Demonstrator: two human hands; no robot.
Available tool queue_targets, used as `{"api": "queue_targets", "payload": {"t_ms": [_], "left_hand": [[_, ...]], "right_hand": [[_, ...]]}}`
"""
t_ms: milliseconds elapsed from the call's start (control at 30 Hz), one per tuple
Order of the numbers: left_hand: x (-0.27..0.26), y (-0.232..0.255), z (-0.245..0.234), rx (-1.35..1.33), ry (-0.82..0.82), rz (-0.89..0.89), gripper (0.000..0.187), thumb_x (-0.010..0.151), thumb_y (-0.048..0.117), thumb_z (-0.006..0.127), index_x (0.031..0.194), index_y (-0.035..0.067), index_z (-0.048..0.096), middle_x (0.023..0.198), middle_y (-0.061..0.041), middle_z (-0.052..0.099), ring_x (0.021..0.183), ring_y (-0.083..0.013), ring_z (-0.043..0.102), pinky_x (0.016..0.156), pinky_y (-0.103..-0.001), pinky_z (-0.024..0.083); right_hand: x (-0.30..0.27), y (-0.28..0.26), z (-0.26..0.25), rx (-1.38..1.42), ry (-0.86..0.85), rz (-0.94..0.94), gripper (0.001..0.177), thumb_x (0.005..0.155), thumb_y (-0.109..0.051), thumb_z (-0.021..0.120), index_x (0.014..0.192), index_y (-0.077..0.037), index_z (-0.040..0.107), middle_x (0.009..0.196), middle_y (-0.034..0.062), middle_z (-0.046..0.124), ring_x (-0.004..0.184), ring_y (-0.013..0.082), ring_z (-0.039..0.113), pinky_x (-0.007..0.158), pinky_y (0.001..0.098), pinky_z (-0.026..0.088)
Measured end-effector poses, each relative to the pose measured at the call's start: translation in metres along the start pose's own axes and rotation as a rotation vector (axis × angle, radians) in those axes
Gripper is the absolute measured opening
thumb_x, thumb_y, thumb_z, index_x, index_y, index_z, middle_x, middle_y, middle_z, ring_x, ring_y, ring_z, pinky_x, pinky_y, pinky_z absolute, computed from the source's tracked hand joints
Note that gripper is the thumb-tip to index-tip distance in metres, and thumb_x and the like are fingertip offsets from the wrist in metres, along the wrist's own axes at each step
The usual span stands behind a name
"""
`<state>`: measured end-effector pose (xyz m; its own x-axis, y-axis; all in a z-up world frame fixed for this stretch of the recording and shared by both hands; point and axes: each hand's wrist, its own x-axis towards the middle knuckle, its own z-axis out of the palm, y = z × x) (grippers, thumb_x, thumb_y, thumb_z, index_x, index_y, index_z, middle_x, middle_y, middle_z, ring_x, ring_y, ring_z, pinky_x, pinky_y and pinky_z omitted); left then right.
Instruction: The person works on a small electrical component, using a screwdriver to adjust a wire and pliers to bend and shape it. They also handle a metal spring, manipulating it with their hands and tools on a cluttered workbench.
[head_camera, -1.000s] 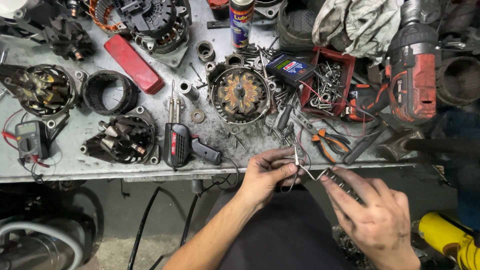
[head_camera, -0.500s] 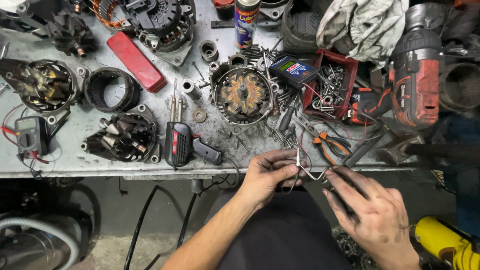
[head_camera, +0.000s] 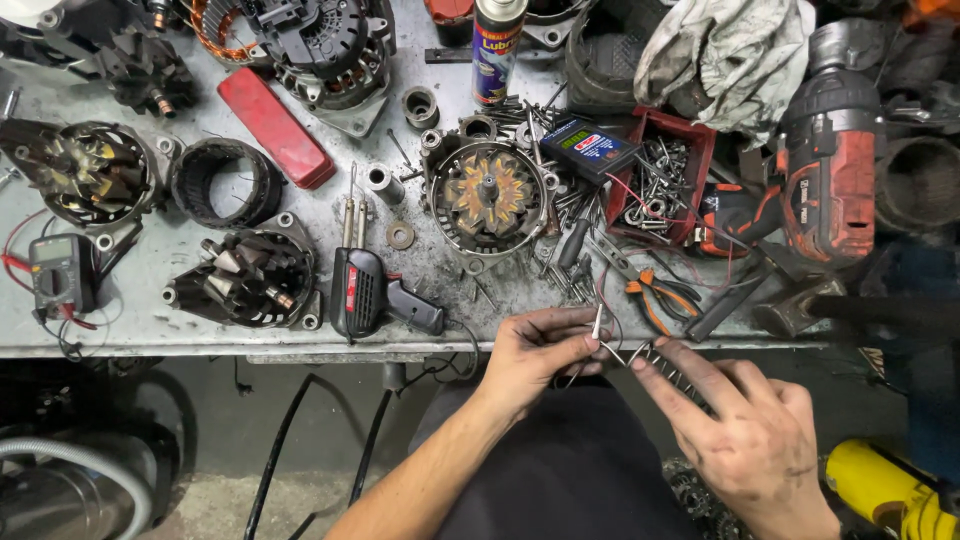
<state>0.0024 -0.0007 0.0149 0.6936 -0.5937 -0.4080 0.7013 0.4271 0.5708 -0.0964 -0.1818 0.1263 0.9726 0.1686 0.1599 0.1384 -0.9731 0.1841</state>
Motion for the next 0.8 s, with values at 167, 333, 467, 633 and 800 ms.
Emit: {"api": "queue_targets", "payload": {"t_ms": [167,333,467,633,800], "left_hand": [[-0.001,0.004,-0.001,-0.053,0.008,-0.034,0.037,0.092,-0.001,0.07,0.128,-0.009,0.067,0.108,-0.022,0.076,0.087,-0.0238,0.076,0.075,-0.029,0.064],[0.002,-0.002,-0.006,-0.07,-0.015,-0.001,0.029,0.093,-0.003,0.07,0.121,-0.011,0.069,0.105,-0.022,0.076,0.089,-0.0265,0.076,0.075,-0.03,0.064],[0.001,-0.006,-0.004,-0.004,-0.044,0.009,0.027,0.094,0.0,0.07,0.119,-0.01,0.071,0.103,-0.019,0.076,0.087,-0.0234,0.075,0.076,-0.03,0.064],[-0.003,-0.006,-0.002,0.132,-0.063,0.109,0.024,0.095,0.002,0.072,0.117,-0.006,0.074,0.094,-0.014,0.077,0.083,-0.0166,0.074,0.076,-0.024,0.063],[-0.003,-0.01,-0.008,0.061,-0.015,0.056,0.022,0.092,0.003,0.074,0.114,-0.003,0.075,0.094,-0.013,0.076,0.082,-0.0178,0.075,0.072,-0.026,0.064]], "right_hand": [[-0.006,0.01,-0.009,0.048,0.008,0.048,0.045,0.081,-0.028,0.077,0.126,-0.029,0.074,0.133,-0.0115,0.07,0.085,0.0092,0.063,0.076,0.0279,0.04],[-0.013,0.023,0.021,0.577,0.06,0.248,0.06,0.061,-0.014,0.084,0.117,-0.002,0.069,0.111,0.0071,0.076,0.08,0.0207,0.071,0.081,0.0313,0.055],[0.025,0.01,0.043,0.99,-0.077,0.405,0.054,0.07,-0.008,0.076,0.122,0.0,0.06,0.093,0.009,0.076,0.072,0.0177,0.07,0.068,0.0288,0.056],[0.052,-0.001,0.067,1.111,-0.076,0.502,0.046,0.071,-0.011,0.086,0.111,0.002,0.069,0.096,0.0094,0.076,0.082,0.0165,0.069,0.08,0.0288,0.056],[0.048,0.009,0.094,1.486,-0.135,0.58,0.044,0.071,0.007,0.083,0.112,0.004,0.068,0.09,0.0102,0.074,0.079,0.0163,0.066,0.075,0.0271,0.053]]}}
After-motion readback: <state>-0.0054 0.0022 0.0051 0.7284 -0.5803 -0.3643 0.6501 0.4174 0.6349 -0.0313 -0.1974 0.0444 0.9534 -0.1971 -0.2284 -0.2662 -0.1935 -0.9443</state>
